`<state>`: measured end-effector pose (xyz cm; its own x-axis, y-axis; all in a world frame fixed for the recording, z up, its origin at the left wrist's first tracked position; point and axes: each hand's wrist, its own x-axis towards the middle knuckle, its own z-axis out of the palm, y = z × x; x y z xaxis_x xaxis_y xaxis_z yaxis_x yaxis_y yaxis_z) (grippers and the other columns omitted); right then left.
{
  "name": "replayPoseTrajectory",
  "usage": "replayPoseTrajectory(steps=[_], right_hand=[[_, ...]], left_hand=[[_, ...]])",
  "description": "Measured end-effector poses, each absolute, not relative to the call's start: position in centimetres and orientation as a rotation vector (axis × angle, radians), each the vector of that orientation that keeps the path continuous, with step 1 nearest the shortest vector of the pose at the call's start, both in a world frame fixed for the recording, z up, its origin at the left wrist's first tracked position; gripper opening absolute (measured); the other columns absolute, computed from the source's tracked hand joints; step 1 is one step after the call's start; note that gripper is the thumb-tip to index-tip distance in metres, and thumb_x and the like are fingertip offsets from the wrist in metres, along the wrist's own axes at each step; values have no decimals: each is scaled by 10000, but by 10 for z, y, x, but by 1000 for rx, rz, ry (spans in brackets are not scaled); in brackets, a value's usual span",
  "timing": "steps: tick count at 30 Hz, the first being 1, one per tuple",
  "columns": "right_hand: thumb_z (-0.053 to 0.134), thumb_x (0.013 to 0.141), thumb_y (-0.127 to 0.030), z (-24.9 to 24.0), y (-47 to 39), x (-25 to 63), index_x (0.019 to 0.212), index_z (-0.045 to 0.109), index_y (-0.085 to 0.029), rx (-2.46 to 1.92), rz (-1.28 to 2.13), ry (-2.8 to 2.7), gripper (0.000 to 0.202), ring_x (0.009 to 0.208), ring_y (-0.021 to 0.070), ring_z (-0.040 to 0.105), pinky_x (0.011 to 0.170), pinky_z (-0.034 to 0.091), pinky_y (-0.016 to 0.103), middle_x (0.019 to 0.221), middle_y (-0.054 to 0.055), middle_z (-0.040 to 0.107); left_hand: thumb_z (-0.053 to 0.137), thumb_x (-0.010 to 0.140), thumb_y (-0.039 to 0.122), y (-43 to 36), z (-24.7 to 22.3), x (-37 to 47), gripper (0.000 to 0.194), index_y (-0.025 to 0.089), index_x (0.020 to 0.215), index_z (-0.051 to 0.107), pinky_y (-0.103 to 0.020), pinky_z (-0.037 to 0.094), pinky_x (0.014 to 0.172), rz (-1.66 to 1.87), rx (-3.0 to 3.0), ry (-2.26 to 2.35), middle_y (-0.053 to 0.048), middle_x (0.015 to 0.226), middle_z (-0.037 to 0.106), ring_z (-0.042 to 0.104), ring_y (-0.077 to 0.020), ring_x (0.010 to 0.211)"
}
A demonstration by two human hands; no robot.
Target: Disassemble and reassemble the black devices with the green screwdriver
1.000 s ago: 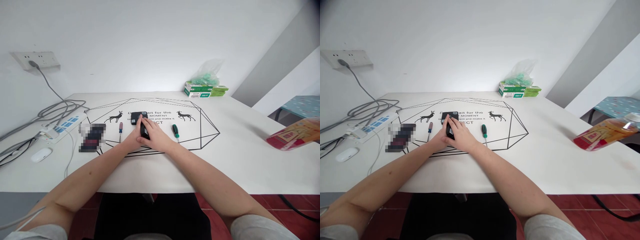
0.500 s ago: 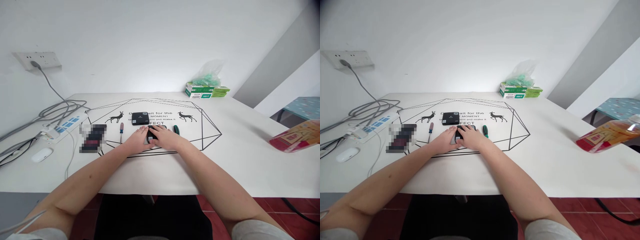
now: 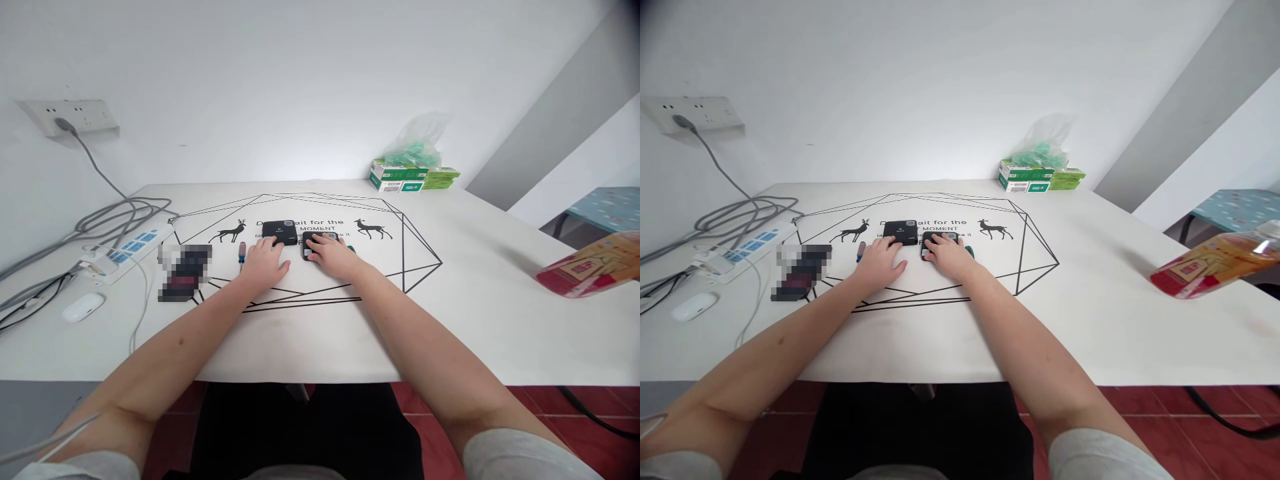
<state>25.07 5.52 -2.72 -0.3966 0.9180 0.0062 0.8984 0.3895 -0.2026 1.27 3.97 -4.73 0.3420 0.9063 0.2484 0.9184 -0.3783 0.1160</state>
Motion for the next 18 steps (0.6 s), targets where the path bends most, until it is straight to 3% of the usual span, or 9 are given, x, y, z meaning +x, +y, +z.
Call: replayPoseTrajectory(steps=[2, 5, 9, 13, 18], right_hand=[[383, 1149, -440, -31, 59, 249, 1676, 505, -279, -1692, 194, -2489, 563, 1702, 450, 261, 1322, 295, 733, 1821, 131, 370], [364, 1147, -443, -34, 62, 242, 1660, 530, -317, -1776, 102, -2404, 554, 1650, 451, 353, 1289, 358, 688, 1787, 147, 426], [321, 1143, -374, -39, 66, 232, 1678, 499, -268, -1784, 86, -2371, 574, 1621, 428, 408, 1310, 331, 669, 1764, 164, 462], [280, 1146, -320, -48, 77, 227, 1705, 448, -218, -1774, 103, -2356, 593, 1691, 401, 323, 1377, 216, 630, 1807, 142, 400], [260, 1147, -290, -55, 89, 225, 1708, 435, -232, -1757, 129, -2334, 591, 1714, 384, 285, 1375, 165, 685, 1823, 114, 374]], left_hand=[[599, 1029, 467, 43, -45, 13, 640, 156, 1588, 573, -662, 380, 1231, -392, -2407, -1834, -249, 1700, 459, 456, -488, 1512], [547, 1063, 507, 48, -44, 13, 706, 133, 1659, 488, -674, 318, 1257, -246, -2356, -1939, -286, 1710, 437, 513, -494, 1482], [486, 1094, 509, 52, -47, 13, 714, 122, 1692, 438, -669, 276, 1282, -153, -2378, -1977, -295, 1727, 410, 595, -487, 1432], [485, 1096, 494, 54, -49, 11, 730, 109, 1710, 395, -632, 324, 1282, -177, -2418, -2021, -300, 1768, 333, 590, -482, 1462], [523, 1075, 439, 59, -50, 6, 712, 114, 1696, 400, -542, 436, 1250, -360, -2510, -2105, -273, 1796, 298, 524, -433, 1549]])
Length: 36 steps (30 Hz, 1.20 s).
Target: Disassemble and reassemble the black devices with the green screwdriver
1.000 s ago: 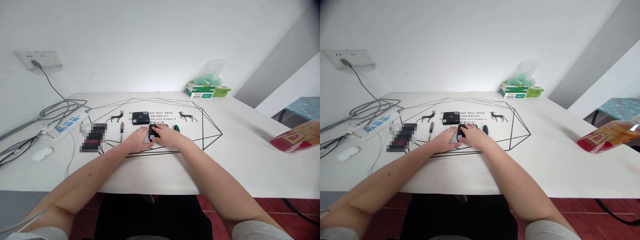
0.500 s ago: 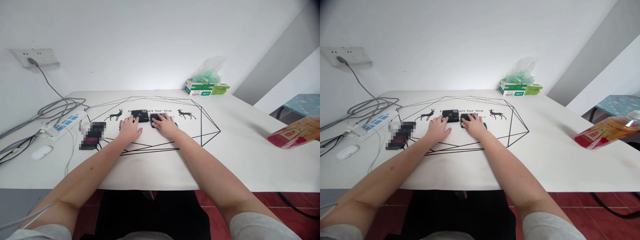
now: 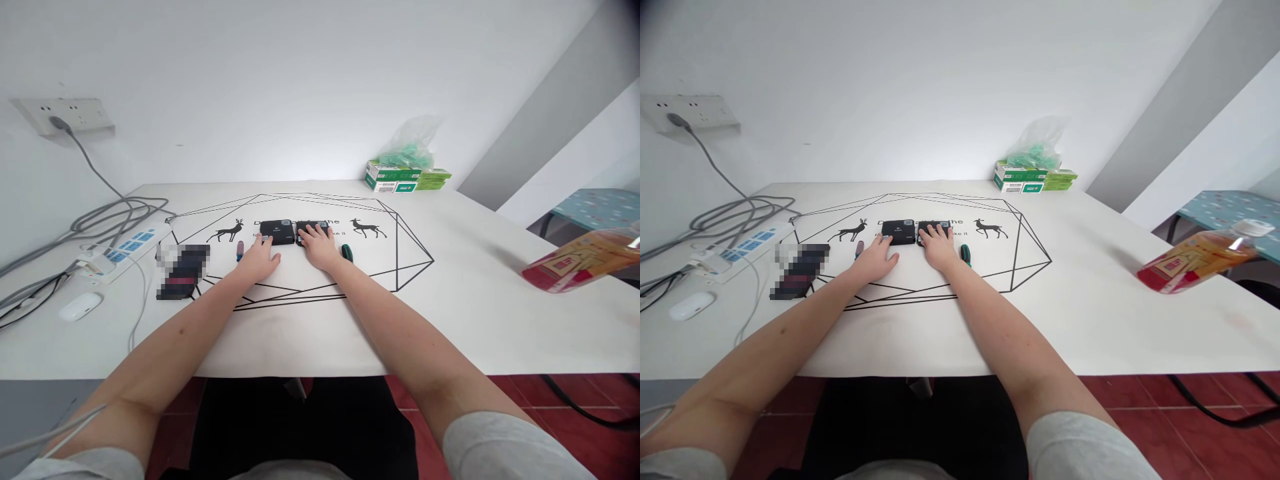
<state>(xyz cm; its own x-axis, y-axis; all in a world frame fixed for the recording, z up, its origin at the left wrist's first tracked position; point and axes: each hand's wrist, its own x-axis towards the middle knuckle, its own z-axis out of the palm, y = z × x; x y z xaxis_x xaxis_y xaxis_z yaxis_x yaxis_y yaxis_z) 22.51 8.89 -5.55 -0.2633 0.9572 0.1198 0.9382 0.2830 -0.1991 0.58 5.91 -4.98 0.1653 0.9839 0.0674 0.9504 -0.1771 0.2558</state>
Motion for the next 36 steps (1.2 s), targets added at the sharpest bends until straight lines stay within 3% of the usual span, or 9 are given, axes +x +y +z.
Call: replayPoseTrajectory(steps=[5, 16, 20, 25, 32, 36], right_hand=[[249, 1145, -284, -58, 92, 226, 1701, 440, -228, -1725, 135, -2331, 591, 1721, 362, 275, 1378, 145, 691, 1828, 107, 364], [238, 1145, -307, -56, 96, 224, 1701, 435, -217, -1745, 130, -2306, 597, 1719, 330, 284, 1394, 177, 602, 1832, 79, 362], [218, 1154, -422, -55, 98, 223, 1688, 456, -224, -1736, 112, -2303, 618, 1711, 328, 299, 1386, 216, 579, 1825, 84, 378], [301, 1125, -561, -54, 99, 216, 1696, 439, -198, -1718, 39, -2311, 691, 1684, 412, 325, 1356, 225, 657, 1813, 160, 381], [310, 1124, -428, -49, 102, 207, 1733, 381, -191, -1532, -24, -2545, 657, 1711, 382, 277, 1384, 162, 630, 1829, 90, 363], [285, 1117, -397, -46, 107, 198, 1717, 384, -116, -1496, -62, -2609, 669, 1714, 393, 266, 1383, 130, 658, 1825, 153, 354]], left_hand=[[540, 1058, 411, 64, -49, 2, 718, 128, 1700, 384, -543, 425, 1269, 355, 2232, 1828, -245, 1826, 241, 457, -409, 1605], [511, 1073, 405, 68, -59, 3, 733, 93, 1714, 343, -586, 377, 1293, 335, 2305, 1821, -295, 1818, 210, 424, -462, 1614], [517, 1074, 409, 67, -61, 4, 746, 87, 1721, 329, -601, 350, 1299, 334, 2304, 1836, -302, 1820, 191, 426, -491, 1603], [532, 1066, 408, 70, -68, 4, 763, 91, 1722, 308, -571, 313, 1325, 357, 2290, 1844, -298, 1819, 202, 364, -466, 1644], [536, 1039, 353, 75, -76, 8, 796, 89, 1733, 249, -588, 289, 1334, 448, 2298, 1848, -310, 1809, 223, 246, -433, 1697], [559, 1038, 344, 73, -72, 8, 854, 70, 1752, 178, -578, 277, 1341, 441, 2252, 1845, -336, 1810, 180, 269, -413, 1695]])
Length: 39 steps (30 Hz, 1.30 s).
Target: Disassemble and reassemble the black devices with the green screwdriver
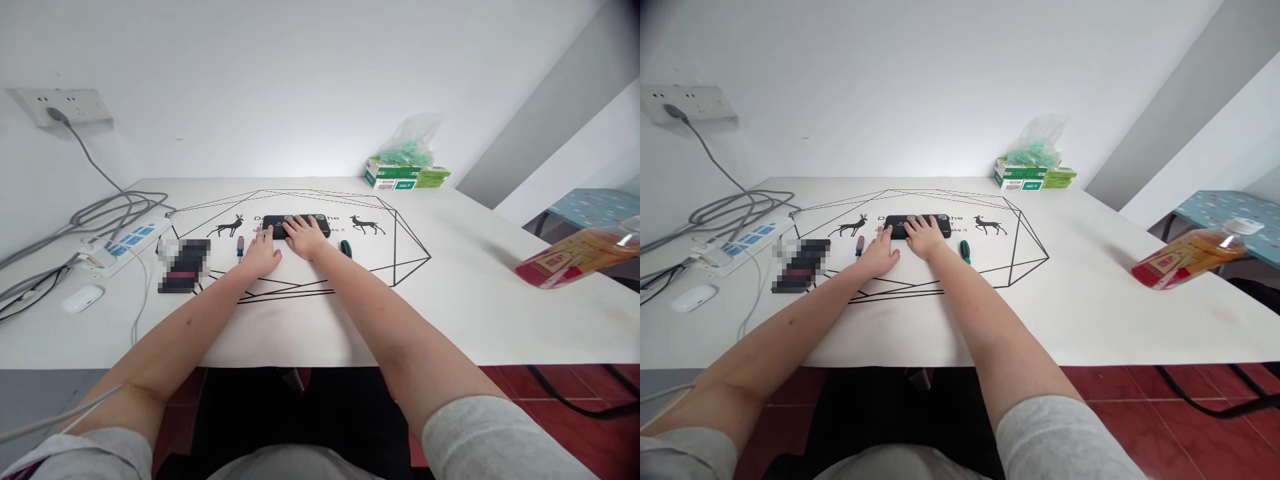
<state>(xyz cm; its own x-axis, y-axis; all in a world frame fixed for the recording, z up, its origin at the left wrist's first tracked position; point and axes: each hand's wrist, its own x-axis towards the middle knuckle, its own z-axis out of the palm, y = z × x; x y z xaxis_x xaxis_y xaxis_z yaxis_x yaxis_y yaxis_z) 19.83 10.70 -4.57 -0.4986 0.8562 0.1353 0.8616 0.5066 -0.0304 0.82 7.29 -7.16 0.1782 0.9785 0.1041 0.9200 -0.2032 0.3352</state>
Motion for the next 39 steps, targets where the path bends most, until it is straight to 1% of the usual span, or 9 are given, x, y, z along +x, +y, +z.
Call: replayPoseTrajectory(steps=[5, 10, 13, 15, 20, 25, 30, 35, 39], right_hand=[[346, 1089, -376, -43, 111, 189, 1615, 484, -56, -1493, -89, -2611, 631, 1696, 405, 297, 1379, 129, 660, 1803, 230, 368], [395, 1073, -556, -42, 114, 171, 1493, 563, -59, -1530, -95, -2540, 672, 1585, 440, 436, 1336, 256, 615, 1701, 267, 504], [341, 1079, -561, -42, 116, 158, 1456, 579, -81, -1588, -93, -2458, 655, 1450, 445, 542, 1257, 361, 588, 1574, 261, 614], [339, 1073, -563, -41, 119, 151, 1496, 557, -98, -1615, -76, -2433, 665, 1427, 448, 544, 1221, 393, 581, 1577, 250, 605], [417, 1029, -607, -37, 131, 142, 1554, 546, -123, -1673, 15, -2437, 725, 1523, 474, 457, 1265, 319, 637, 1666, 251, 514], [299, 1065, -530, -36, 142, 129, 1648, 424, -90, -1757, 155, -2395, 741, 1681, 462, 283, 1357, 182, 654, 1789, 211, 384], [275, 1072, -522, -34, 150, 121, 1685, 351, -64, -1779, 231, -2385, 769, 1662, 423, 344, 1380, 183, 591, 1758, 227, 433], [326, 1072, -513, -33, 151, 121, 1750, 280, -136, -1790, 256, -2423, 777, 1694, 428, 275, 1386, 140, 604, 1816, 190, 345], [393, 1057, -563, -32, 149, 119, 1762, 260, -132, -1805, 244, -2448, 837, 1694, 437, 274, 1389, 135, 593, 1821, 196, 333]], left_hand=[[603, 1020, 311, 70, -66, 7, 879, 11, 1734, 187, -538, 299, 1343, 518, 2302, 1764, -354, 1797, 202, 226, -406, 1708], [594, 1005, 287, 72, -69, 6, 841, -14, 1711, 253, -530, 314, 1349, 573, 2338, 1720, -333, 1777, 292, 223, -391, 1711], [612, 983, 294, 72, -70, 5, 838, 14, 1704, 290, -554, 339, 1337, 599, 2376, 1746, -325, 1763, 333, 288, -405, 1689], [613, 979, 309, 70, -68, 6, 831, 54, 1708, 305, -584, 347, 1326, 600, 2384, 1810, -303, 1769, 340, 327, -408, 1673], [563, 998, 330, 62, -54, 11, 797, 92, 1718, 317, -637, 337, 1314, 536, 2380, 1968, -266, 1781, 343, 366, -394, 1654], [554, 987, 306, 57, -45, 13, 820, 54, 1726, 306, -613, 348, 1314, 475, 2340, 2027, -269, 1780, 341, 354, -389, 1659], [558, 978, 298, 61, -47, 10, 823, 42, 1719, 308, -641, 369, 1289, 526, 2315, 2010, -295, 1759, 360, 359, -417, 1649], [578, 942, 252, 68, -53, 6, 793, 81, 1687, 368, -656, 397, 1264, 642, 2335, 1965, -282, 1728, 419, 430, -432, 1600], [540, 929, 167, 72, -53, -2, 706, 56, 1620, 452, -568, 446, 1259, 866, 2333, 1890, -266, 1633, 538, 527, -392, 1527]])
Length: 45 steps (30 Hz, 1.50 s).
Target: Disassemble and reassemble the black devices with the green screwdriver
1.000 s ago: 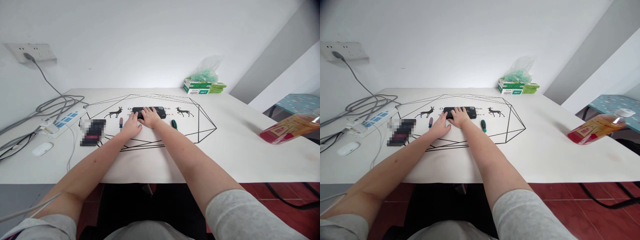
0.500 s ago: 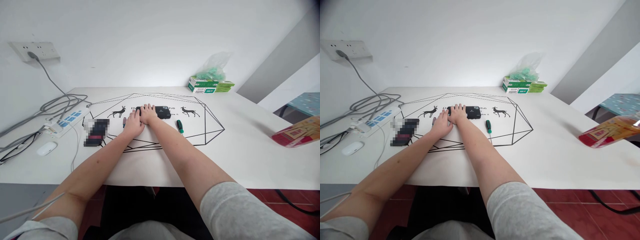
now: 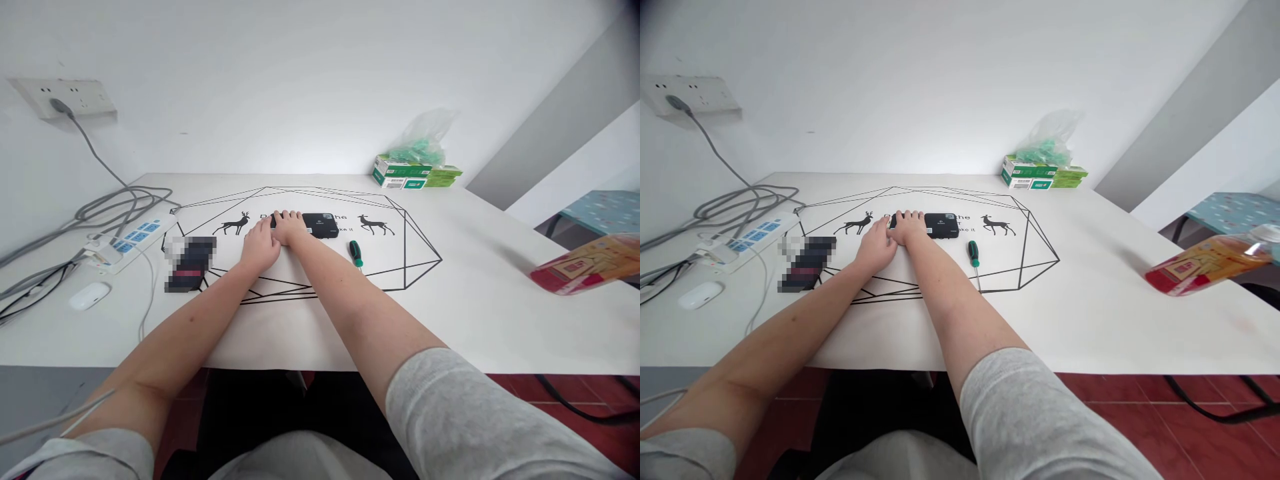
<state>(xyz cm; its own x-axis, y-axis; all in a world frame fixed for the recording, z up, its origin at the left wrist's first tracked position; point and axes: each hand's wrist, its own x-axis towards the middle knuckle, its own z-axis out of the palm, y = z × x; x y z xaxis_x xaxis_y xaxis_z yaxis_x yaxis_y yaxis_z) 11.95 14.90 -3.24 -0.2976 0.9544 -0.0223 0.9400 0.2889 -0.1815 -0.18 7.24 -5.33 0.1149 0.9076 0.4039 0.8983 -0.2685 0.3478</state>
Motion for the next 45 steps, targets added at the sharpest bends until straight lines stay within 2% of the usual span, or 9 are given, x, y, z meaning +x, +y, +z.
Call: replayPoseTrajectory(steps=[5, 10, 14, 17, 20, 27, 34, 38, 45], right_hand=[[432, 1037, -634, -31, 139, 118, 1765, 235, -110, -1796, 225, -2480, 918, 1673, 459, 299, 1381, 148, 606, 1799, 234, 350], [426, 1041, -536, -31, 115, 118, 1761, 243, -106, -1778, 190, -2487, 859, 1680, 461, 282, 1378, 137, 636, 1815, 231, 321], [346, 1050, -465, -32, 87, 120, 1761, 251, -138, -1753, 180, -2473, 789, 1675, 452, 294, 1344, 163, 740, 1813, 225, 331], [328, 1042, -477, -34, 70, 124, 1764, 231, -143, -1725, 174, -2451, 801, 1695, 463, 235, 1325, 139, 798, 1827, 222, 300], [376, 1020, -491, -33, 61, 128, 1739, 311, -157, -1685, 212, -2459, 795, 1673, 448, 293, 1342, 146, 769, 1797, 210, 373], [444, 1001, -562, -33, 42, 135, 1713, 366, -170, -1667, 247, -2444, 816, 1655, 458, 310, 1339, 160, 771, 1775, 218, 404], [539, 931, -630, -21, 1, 162, 1659, 410, -261, -1699, 377, -2494, 827, 1620, 454, 324, 1209, 356, 816, 1702, 201, 480], [609, 894, -591, -14, -5, 170, 1589, 465, -280, -1913, 447, -2413, 775, 1599, 455, 339, 1156, 388, 836, 1681, 204, 479], [588, 936, -631, -11, 8, 185, 1487, 547, -218, -2079, 401, -2074, 690, 1508, 435, 475, 1134, 500, 648, 1587, 224, 531]], left_hand=[[541, 1000, 248, 74, -54, -8, 516, 121, 1500, 573, -545, 493, 1221, 1086, 2320, 1836, -221, 1500, 648, 620, -370, 1419], [573, 1007, 273, 76, -56, -10, 412, 158, 1399, 630, -528, 499, 1206, 1108, 2304, 1838, -198, 1451, 680, 647, -362, 1378], [567, 1021, 296, 78, -56, -14, 317, 178, 1296, 670, -534, 501, 1190, 1064, 2251, 1851, -177, 1363, 720, 677, -359, 1310], [553, 1037, 320, 77, -57, -17, 263, 202, 1231, 686, -499, 528, 1162, 1029, 2228, 1810, -150, 1298, 740, 693, -332, 1266], [532, 1050, 325, 73, -57, -18, 243, 213, 1194, 693, -463, 539, 1152, 1010, 2246, 1770, -127, 1279, 747, 692, -299, 1254], [481, 1084, 363, 67, -53, -19, 311, 196, 1249, 685, -450, 522, 1165, 936, 2275, 1699, -135, 1335, 731, 674, -277, 1282], [472, 1106, 405, 60, -52, -16, 342, 217, 1304, 678, -531, 423, 1254, 811, 2329, 1582, -111, 1396, 727, 655, -284, 1355], [437, 1112, 432, 54, -52, -11, 411, 205, 1349, 684, -456, 481, 1222, 706, 2379, 1449, -111, 1421, 729, 672, -266, 1356], [296, 1131, 609, 50, -51, -3, 668, 176, 1534, 606, -478, 412, 1293, 446, 2476, 1234, -162, 1590, 625, 558, -316, 1513]])
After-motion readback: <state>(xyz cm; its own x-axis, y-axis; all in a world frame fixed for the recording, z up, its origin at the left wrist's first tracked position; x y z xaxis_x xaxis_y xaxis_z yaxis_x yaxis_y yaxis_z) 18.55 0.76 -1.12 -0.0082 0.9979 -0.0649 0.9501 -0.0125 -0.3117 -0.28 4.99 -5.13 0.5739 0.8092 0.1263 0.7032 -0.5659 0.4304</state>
